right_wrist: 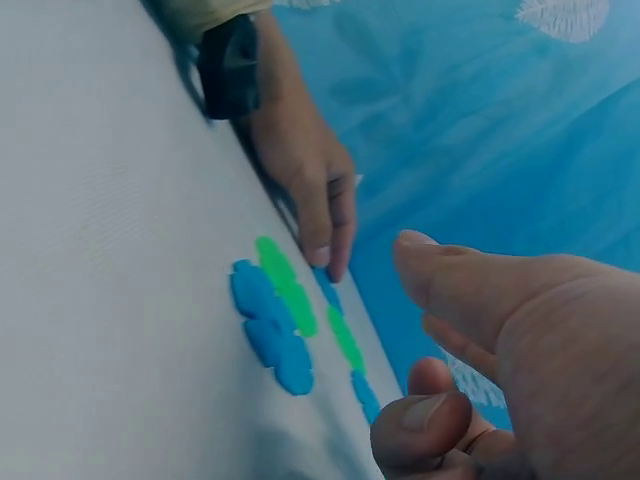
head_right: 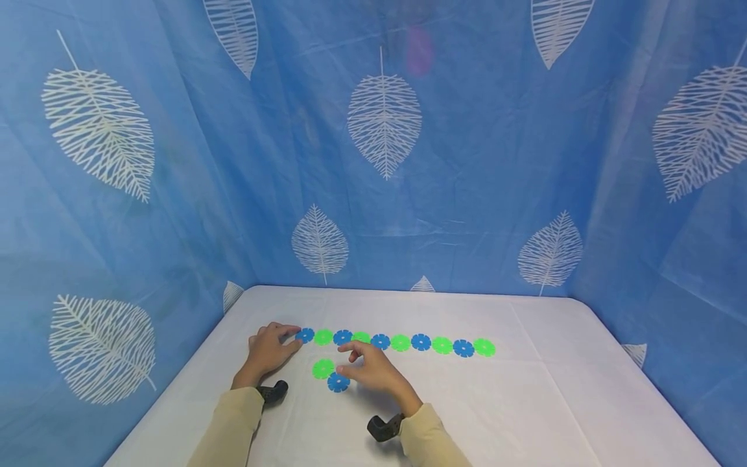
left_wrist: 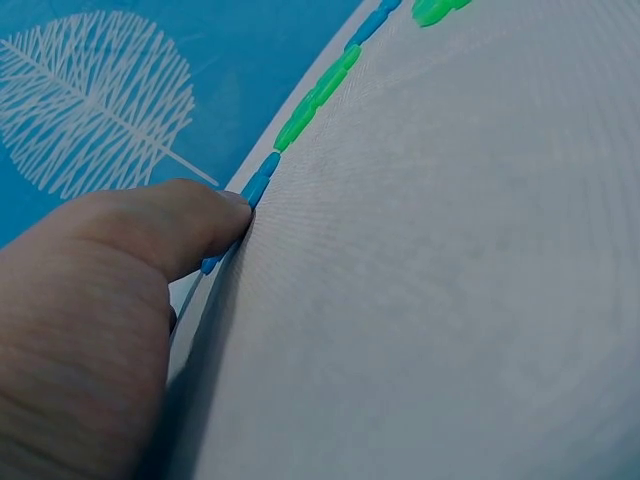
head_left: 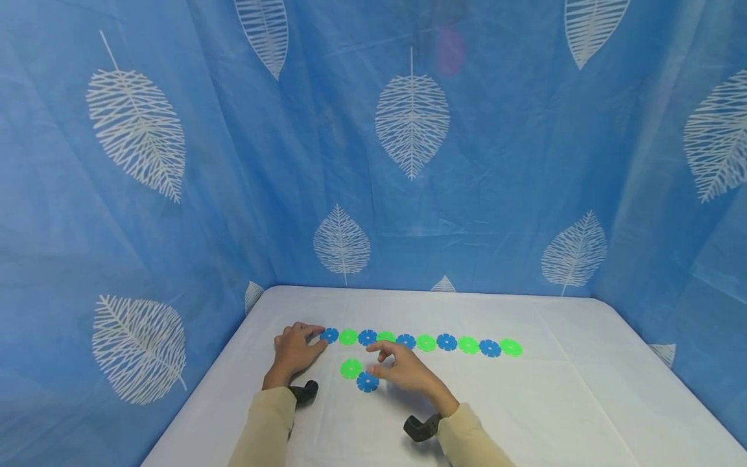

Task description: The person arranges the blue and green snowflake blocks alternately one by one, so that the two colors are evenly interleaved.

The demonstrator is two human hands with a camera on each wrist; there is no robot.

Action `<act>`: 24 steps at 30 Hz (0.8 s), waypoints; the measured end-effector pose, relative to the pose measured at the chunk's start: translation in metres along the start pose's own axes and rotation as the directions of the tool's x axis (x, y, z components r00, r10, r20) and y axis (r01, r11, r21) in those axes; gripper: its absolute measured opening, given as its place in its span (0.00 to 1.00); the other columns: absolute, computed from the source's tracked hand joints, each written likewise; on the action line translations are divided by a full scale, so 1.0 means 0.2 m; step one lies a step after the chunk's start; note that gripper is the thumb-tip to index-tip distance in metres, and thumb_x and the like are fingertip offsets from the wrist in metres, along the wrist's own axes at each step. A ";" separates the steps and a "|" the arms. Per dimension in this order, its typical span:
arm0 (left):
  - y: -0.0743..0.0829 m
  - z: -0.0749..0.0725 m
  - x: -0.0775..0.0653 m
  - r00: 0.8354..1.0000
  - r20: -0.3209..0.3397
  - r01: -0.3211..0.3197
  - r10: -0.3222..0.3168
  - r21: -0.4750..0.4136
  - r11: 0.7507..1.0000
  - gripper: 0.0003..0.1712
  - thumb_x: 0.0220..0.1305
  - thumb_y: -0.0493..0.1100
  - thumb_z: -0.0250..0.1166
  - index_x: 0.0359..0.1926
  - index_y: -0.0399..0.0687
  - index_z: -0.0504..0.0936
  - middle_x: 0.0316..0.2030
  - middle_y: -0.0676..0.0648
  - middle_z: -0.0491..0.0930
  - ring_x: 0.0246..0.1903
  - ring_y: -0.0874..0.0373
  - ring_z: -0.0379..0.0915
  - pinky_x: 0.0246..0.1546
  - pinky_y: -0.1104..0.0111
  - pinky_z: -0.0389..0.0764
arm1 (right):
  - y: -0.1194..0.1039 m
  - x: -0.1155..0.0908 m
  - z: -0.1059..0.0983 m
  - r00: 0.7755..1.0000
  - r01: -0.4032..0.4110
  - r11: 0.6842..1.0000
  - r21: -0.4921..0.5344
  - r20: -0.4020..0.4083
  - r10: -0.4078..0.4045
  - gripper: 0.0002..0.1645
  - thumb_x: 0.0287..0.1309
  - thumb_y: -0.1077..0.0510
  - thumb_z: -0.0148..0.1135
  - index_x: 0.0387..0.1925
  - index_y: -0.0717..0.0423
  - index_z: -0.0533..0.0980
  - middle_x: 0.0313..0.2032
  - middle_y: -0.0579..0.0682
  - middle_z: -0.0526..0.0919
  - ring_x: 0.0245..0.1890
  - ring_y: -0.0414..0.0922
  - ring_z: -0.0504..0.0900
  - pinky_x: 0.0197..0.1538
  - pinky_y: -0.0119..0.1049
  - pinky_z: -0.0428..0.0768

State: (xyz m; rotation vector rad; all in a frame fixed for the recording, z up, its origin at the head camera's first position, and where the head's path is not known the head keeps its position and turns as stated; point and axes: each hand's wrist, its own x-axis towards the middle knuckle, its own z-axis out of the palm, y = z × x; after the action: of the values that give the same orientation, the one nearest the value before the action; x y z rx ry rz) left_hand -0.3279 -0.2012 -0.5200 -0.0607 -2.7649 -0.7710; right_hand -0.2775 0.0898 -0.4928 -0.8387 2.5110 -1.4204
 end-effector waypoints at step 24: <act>0.01 0.01 0.01 1.000 0.010 0.013 -0.013 0.002 1.000 0.20 0.60 0.57 0.69 0.53 0.61 0.86 0.51 0.45 0.79 0.53 0.47 0.70 0.54 0.46 0.60 | 0.05 -0.01 0.08 1.000 0.002 0.976 -0.216 -0.016 -0.006 0.30 0.50 0.44 0.76 0.55 0.48 0.80 0.37 0.41 0.78 0.37 0.37 0.73 0.43 0.34 0.73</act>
State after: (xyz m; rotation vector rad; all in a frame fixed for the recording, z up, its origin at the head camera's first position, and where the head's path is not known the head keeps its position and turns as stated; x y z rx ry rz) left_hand -0.3296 -0.1997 -0.5198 -0.0459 -2.7785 -0.7728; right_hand -0.2742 0.0828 -0.5109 -0.8692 2.7134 -1.1744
